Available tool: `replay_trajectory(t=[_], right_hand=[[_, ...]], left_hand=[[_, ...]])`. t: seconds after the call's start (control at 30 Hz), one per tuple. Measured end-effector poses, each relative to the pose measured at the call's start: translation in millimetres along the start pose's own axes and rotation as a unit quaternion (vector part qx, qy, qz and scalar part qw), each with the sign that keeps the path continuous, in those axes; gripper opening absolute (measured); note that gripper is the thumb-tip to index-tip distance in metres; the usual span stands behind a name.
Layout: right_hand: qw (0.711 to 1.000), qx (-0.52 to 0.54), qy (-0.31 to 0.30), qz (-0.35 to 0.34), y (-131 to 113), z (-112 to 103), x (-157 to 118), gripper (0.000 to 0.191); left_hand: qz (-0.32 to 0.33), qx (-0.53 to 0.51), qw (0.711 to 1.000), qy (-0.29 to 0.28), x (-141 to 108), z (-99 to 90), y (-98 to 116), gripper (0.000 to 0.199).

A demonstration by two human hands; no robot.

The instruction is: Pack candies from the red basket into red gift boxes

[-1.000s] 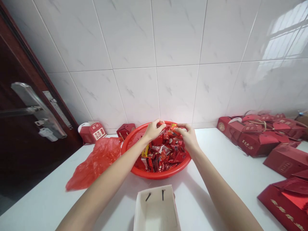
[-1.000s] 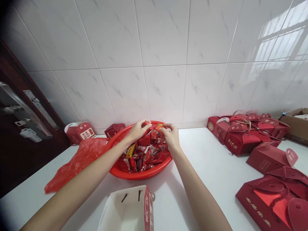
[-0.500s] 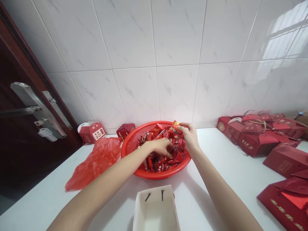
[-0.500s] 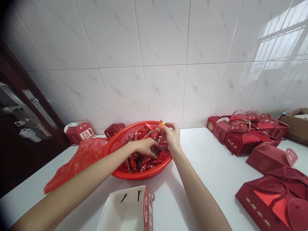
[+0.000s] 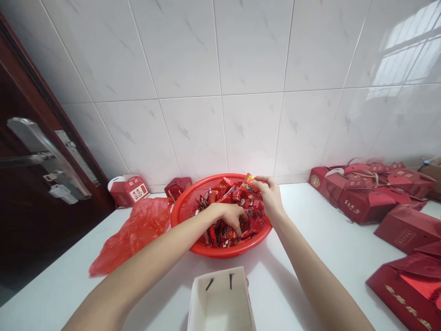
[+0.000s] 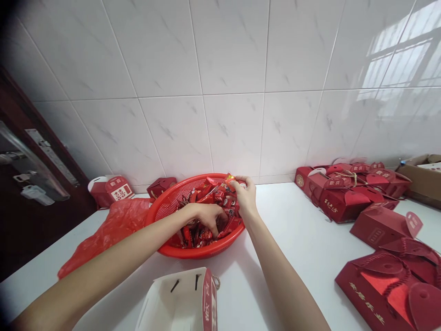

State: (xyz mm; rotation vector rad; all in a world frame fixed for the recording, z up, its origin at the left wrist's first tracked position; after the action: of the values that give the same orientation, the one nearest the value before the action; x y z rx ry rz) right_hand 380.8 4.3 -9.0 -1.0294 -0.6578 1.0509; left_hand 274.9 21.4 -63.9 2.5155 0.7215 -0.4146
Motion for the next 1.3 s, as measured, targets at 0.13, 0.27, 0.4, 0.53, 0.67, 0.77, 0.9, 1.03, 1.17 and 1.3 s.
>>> replay_trajectory(t=[0.13,0.27,0.4,0.53,0.67,0.77,0.9,1.03,1.17,1.3], right_hand=[[1.000,-0.002,0.001,0.002,-1.4,0.9,-1.1,0.026],[1.000,0.005,0.002,0.008,-0.8,0.9,-1.8,0.027],[1.000,0.000,-0.005,0.000,-1.5,1.4,-2.3,0.027],[1.000,-0.005,-0.001,0.003,-1.1,0.6,-2.4,0.027],[1.000,-0.002,-0.005,0.003,-0.2,1.1,-1.6,0.028],[1.000,0.001,-0.009,-0.001,1.0,1.2,-0.1,0.031],[1.000,0.007,-0.010,0.001,2.1,1.3,1.7,0.031],[1.000,0.011,-0.005,0.003,1.1,1.4,1.9,0.029],[1.000,0.014,-0.001,0.007,1.1,1.2,2.5,0.028],[1.000,0.016,0.000,0.005,0.7,1.2,2.8,0.029]], left_hand=[[-0.026,0.103,0.994,0.008,2.0,0.1,3.6,0.025],[-0.074,0.168,0.982,-0.030,-3.4,-0.5,6.0,0.028],[-0.113,0.160,0.978,-0.067,-9.1,-1.2,3.1,0.034],[-0.142,0.099,0.981,-0.086,-9.2,3.2,-7.7,0.037],[-0.137,0.077,0.983,-0.099,-8.3,7.8,-11.1,0.023],[-0.124,0.091,0.986,-0.064,-11.7,-1.2,-9.0,0.026],[-0.107,0.047,0.993,0.024,-21.1,-22.8,-13.9,0.029],[-0.061,-0.098,0.974,0.197,-28.8,-53.5,-29.4,0.030],[0.049,-0.240,0.922,0.300,-30.6,-69.9,-34.4,0.041],[0.037,-0.258,0.917,0.303,-27.8,-66.8,-44.7,0.039]])
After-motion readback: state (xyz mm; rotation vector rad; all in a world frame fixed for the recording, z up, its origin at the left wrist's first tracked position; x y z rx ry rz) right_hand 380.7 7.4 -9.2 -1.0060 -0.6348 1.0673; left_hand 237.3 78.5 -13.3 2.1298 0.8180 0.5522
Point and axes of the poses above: each hand's wrist, its own x-axis towards the middle knuckle, its own z-axis out of the palm, y = z × x, the point moved 9 cm from there along x, towards the middle knuckle, and after that the axes turned 7 degrees about z, right-handed, at the moved point
